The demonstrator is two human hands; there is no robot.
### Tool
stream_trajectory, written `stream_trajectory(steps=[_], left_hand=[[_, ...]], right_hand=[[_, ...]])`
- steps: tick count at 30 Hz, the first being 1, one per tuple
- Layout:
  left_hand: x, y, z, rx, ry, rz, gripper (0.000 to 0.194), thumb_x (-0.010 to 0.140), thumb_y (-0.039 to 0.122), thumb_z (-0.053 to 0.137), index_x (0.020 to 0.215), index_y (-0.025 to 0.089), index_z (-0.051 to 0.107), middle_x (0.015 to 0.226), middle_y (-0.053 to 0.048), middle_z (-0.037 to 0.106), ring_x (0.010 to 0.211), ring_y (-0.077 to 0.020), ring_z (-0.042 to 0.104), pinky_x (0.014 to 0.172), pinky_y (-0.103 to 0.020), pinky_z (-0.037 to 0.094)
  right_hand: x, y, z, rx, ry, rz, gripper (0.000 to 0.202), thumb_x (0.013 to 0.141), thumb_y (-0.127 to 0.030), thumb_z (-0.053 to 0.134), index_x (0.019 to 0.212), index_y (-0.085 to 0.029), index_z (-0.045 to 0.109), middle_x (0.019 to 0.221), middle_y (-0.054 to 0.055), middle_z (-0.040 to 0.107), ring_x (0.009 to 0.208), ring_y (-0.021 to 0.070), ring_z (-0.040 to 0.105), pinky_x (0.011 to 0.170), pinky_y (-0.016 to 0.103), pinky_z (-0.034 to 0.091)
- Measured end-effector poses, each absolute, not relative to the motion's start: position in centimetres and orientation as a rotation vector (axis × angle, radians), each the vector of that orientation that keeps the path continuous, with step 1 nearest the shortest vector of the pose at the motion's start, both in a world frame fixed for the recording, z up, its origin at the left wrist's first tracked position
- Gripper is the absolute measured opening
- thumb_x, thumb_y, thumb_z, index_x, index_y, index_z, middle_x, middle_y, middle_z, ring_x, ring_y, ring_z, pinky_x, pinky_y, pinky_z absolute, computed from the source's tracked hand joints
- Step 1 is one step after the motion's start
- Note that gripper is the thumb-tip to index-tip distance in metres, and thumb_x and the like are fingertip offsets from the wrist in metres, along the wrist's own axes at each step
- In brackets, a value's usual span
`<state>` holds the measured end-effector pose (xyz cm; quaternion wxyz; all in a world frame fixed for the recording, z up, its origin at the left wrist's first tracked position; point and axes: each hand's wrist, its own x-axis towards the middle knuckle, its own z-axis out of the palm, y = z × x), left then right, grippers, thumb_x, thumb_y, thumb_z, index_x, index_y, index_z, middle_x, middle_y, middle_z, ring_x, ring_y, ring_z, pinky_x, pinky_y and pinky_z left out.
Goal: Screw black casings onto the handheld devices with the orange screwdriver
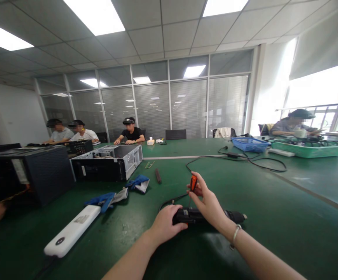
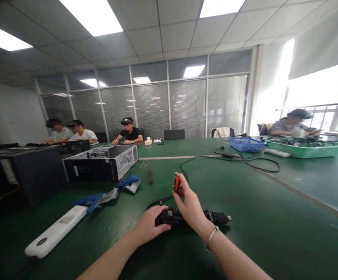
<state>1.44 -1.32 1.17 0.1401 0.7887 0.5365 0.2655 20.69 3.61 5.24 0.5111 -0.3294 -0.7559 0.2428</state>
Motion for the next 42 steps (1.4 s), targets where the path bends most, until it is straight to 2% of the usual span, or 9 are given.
stream_trajectory(steps=[4,8,14,20,25,30,33,36,42], left_hand=[[1.40,-1.26,1.05,2.282,1.551,0.780,0.059,0.073,0.042,0.073,0.124,0.019,0.057,0.120,-0.011,0.063,0.109,-0.0280,0.058,0.099,-0.038,0.043],[1.46,-1.33,1.12,2.290,1.541,0.781,0.056,0.073,0.041,0.073,0.123,0.019,0.058,0.118,-0.010,0.064,0.109,-0.0274,0.058,0.098,-0.037,0.043],[1.47,-1.42,1.15,2.288,1.548,0.782,0.056,0.074,0.043,0.071,0.123,0.020,0.057,0.118,-0.010,0.064,0.108,-0.0281,0.059,0.097,-0.037,0.044],[1.39,-1.49,1.19,2.279,1.548,0.771,0.058,0.074,0.043,0.072,0.125,0.019,0.057,0.121,-0.010,0.062,0.110,-0.0282,0.058,0.098,-0.038,0.043],[1.50,-1.52,1.19,2.285,1.544,0.766,0.056,0.074,0.041,0.073,0.123,0.019,0.057,0.118,-0.009,0.063,0.108,-0.0277,0.058,0.096,-0.037,0.044],[1.48,-1.58,1.30,2.277,1.542,0.772,0.057,0.073,0.040,0.073,0.124,0.018,0.057,0.118,-0.010,0.063,0.108,-0.0278,0.058,0.097,-0.037,0.043],[1.39,-1.62,1.32,2.268,1.539,0.780,0.057,0.073,0.041,0.073,0.124,0.019,0.057,0.120,-0.010,0.063,0.109,-0.0279,0.057,0.097,-0.037,0.043],[1.38,-1.66,1.32,2.261,1.540,0.773,0.059,0.073,0.040,0.073,0.125,0.019,0.056,0.121,-0.010,0.062,0.110,-0.0275,0.057,0.098,-0.037,0.042],[1.58,-1.79,1.51,2.237,1.553,0.753,0.058,0.073,0.039,0.073,0.125,0.019,0.057,0.120,-0.010,0.063,0.110,-0.0282,0.057,0.098,-0.036,0.041]], right_hand=[[20.76,3.63,5.19,-0.880,-1.802,0.465,0.061,0.083,-0.029,0.056,0.141,-0.026,0.036,0.089,0.003,0.065,0.080,0.0200,0.065,0.079,0.035,0.054],[20.73,3.53,5.30,-0.776,-1.810,0.642,0.059,0.087,-0.027,0.048,0.143,-0.025,0.030,0.089,0.002,0.066,0.085,0.0179,0.066,0.084,0.033,0.053],[20.78,3.48,5.35,-0.882,-1.801,0.458,0.063,0.082,-0.029,0.056,0.141,-0.025,0.035,0.088,0.002,0.065,0.078,0.0195,0.066,0.077,0.033,0.054],[20.86,3.40,5.40,-0.803,-1.822,0.608,0.062,0.086,-0.029,0.050,0.144,-0.025,0.028,0.092,0.004,0.067,0.088,0.0204,0.067,0.082,0.034,0.054],[20.93,3.39,5.49,-0.904,-1.808,0.478,0.060,0.083,-0.031,0.055,0.140,-0.024,0.036,0.085,0.002,0.066,0.077,0.0201,0.066,0.075,0.033,0.054],[20.94,3.21,5.56,-0.809,-1.825,0.594,0.061,0.087,-0.031,0.051,0.143,-0.025,0.029,0.093,0.003,0.067,0.088,0.0192,0.067,0.084,0.033,0.053],[21.02,3.35,5.28,-0.888,-1.813,0.475,0.061,0.083,-0.033,0.056,0.140,-0.024,0.035,0.089,0.003,0.065,0.080,0.0198,0.065,0.078,0.033,0.054],[21.08,3.46,5.20,-0.895,-1.819,0.472,0.057,0.085,-0.032,0.053,0.140,-0.025,0.036,0.083,0.002,0.064,0.077,0.0194,0.065,0.076,0.032,0.054],[21.07,3.30,5.23,-0.838,-1.841,0.519,0.060,0.086,-0.033,0.052,0.142,-0.025,0.031,0.096,0.004,0.066,0.085,0.0192,0.066,0.080,0.032,0.053]])
